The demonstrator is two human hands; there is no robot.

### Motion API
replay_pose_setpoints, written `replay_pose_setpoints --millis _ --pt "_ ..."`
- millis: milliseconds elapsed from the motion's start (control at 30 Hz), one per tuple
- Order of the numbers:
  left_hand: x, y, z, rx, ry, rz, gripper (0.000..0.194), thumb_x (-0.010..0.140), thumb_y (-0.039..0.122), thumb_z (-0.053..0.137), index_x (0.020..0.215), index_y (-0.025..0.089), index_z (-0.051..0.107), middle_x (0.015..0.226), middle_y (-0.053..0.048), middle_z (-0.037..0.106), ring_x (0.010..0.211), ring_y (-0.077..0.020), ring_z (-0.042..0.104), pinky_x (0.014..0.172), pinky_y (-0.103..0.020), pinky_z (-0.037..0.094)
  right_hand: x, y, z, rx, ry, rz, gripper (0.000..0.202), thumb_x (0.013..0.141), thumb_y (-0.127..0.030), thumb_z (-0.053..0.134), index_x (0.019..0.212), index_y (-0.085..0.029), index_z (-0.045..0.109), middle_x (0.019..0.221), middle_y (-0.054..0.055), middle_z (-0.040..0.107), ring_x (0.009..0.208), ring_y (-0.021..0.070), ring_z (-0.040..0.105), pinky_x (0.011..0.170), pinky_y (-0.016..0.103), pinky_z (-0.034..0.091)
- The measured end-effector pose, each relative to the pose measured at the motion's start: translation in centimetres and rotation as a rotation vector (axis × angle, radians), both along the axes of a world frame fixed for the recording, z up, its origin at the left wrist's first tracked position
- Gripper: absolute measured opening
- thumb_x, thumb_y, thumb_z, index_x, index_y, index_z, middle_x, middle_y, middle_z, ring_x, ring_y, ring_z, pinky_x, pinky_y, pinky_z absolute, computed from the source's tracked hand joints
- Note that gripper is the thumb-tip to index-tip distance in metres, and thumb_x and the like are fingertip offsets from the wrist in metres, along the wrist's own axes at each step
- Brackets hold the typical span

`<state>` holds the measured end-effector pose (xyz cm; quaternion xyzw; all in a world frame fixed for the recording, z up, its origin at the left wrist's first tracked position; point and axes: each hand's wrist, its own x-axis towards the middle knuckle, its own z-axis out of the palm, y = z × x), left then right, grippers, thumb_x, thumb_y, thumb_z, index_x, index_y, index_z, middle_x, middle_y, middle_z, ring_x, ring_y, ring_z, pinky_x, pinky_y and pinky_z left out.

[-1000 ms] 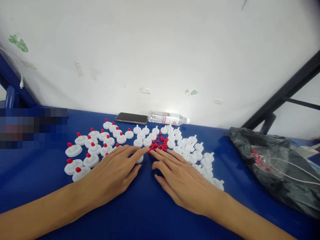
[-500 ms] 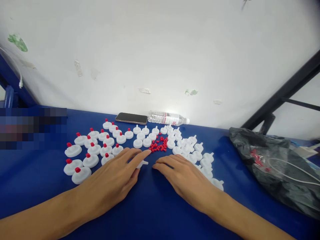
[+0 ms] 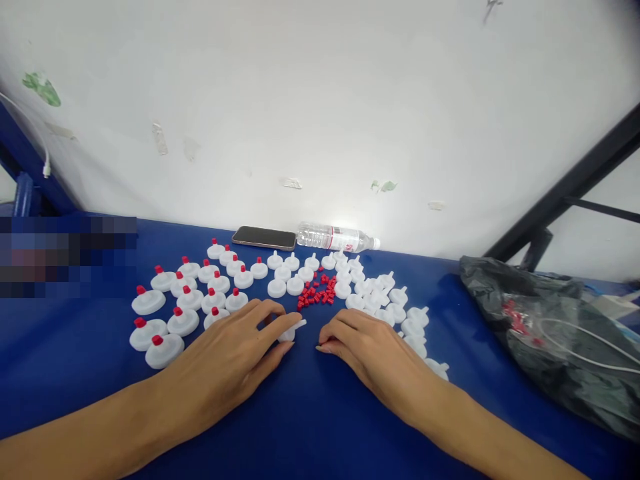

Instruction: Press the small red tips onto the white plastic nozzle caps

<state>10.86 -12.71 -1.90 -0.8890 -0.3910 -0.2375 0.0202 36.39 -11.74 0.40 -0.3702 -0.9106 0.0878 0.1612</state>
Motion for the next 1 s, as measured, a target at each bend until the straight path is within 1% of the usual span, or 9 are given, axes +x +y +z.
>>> replay_pose_setpoints --millis 100,167,300,533,667,800,833,900,1000 --pt "-0.1 0.0 -0.1 -0.013 0.010 0.002 0.030 0.110 0.027 0.041 0.135 0.027 0.057 0.118 -0.007 0.064 0.099 -0.0217 0.068 0.081 -0.035 0.060 0.2 -0.2 -0.1 0.009 0.026 0.004 0.016 0.109 -0.018 0.050 0.109 -0.022 0.065 0.101 0.003 0.073 0.090 0.0204 0.070 0.078 0.032 0.054" --pt "-0.2 -0.1 -0.1 -0.006 0.013 -0.004 0.030 0.110 0.027 0.042 0.137 0.026 0.055 0.120 -0.007 0.064 0.100 -0.0219 0.068 0.081 -0.036 0.060 0.1 -0.4 0.0 -0.025 0.109 -0.022 0.016 0.110 -0.021 0.049 0.114 -0.023 0.064 0.101 0.002 0.074 0.088 0.0187 0.071 0.078 0.031 0.054" --pt "-0.3 -0.4 -0.3 0.059 -0.002 -0.027 0.036 0.110 0.028 0.045 0.145 0.025 0.047 0.125 -0.008 0.064 0.108 -0.0232 0.068 0.086 -0.037 0.061 -0.2 -0.6 0.3 -0.111 0.303 -0.022 0.008 0.107 -0.025 0.060 0.113 -0.025 0.064 0.104 -0.001 0.076 0.090 0.0149 0.072 0.082 0.026 0.054" --pt "-0.4 -0.6 0.0 0.135 -0.067 -0.138 0.030 0.110 0.023 0.047 0.139 0.022 0.053 0.120 -0.007 0.064 0.103 -0.0191 0.068 0.081 -0.032 0.059 -0.6 -0.7 0.3 -0.178 0.408 0.057 0.005 0.102 -0.022 0.067 0.106 -0.024 0.068 0.099 -0.003 0.076 0.088 0.0126 0.072 0.084 0.022 0.053" --pt "-0.4 -0.9 0.3 0.186 -0.071 -0.187 0.029 0.109 0.019 0.047 0.136 0.020 0.057 0.115 -0.008 0.065 0.095 -0.0195 0.068 0.072 -0.032 0.059 -0.7 -0.9 0.5 -0.298 0.497 0.067 0.004 0.101 -0.023 0.070 0.104 -0.025 0.068 0.094 -0.004 0.076 0.084 0.0118 0.071 0.081 0.021 0.054" --pt "-0.5 -1.1 0.6 0.230 -0.112 -0.205 0.032 0.107 0.016 0.050 0.138 0.018 0.057 0.117 -0.010 0.066 0.097 -0.0195 0.069 0.069 -0.030 0.058 -1.1 -1.2 0.9 -0.489 0.641 0.050 0.010 0.097 -0.026 0.074 0.102 -0.026 0.066 0.086 -0.005 0.073 0.078 0.0112 0.070 0.076 0.021 0.055" --pt "-0.6 -1.2 0.7 0.235 -0.127 -0.215 0.033 0.107 0.016 0.052 0.139 0.018 0.058 0.118 -0.010 0.066 0.098 -0.0194 0.069 0.071 -0.029 0.058 -1.2 -1.4 1.0 -0.525 0.679 0.027 0.014 0.095 -0.027 0.077 0.102 -0.026 0.065 0.088 -0.005 0.073 0.080 0.0116 0.070 0.076 0.022 0.056" --pt "-0.6 -1.4 1.0 0.234 -0.152 -0.249 0.034 0.105 0.015 0.054 0.139 0.018 0.059 0.118 -0.010 0.068 0.099 -0.0188 0.068 0.075 -0.029 0.058 -1.2 -1.8 1.1 -0.574 0.736 -0.009 0.026 0.092 -0.029 0.080 0.112 -0.027 0.063 0.103 -0.002 0.072 0.091 0.0136 0.071 0.080 0.024 0.058" --pt "-0.5 -1.9 1.5 0.298 -0.155 -0.305 0.036 0.102 0.013 0.060 0.137 0.018 0.061 0.115 -0.009 0.071 0.100 -0.0206 0.066 0.083 -0.032 0.058 -1.2 -2.5 1.0 -0.679 0.734 0.058 0.054 0.094 -0.030 0.077 0.142 -0.031 0.052 0.134 0.005 0.066 0.120 0.0181 0.067 0.097 0.031 0.058"
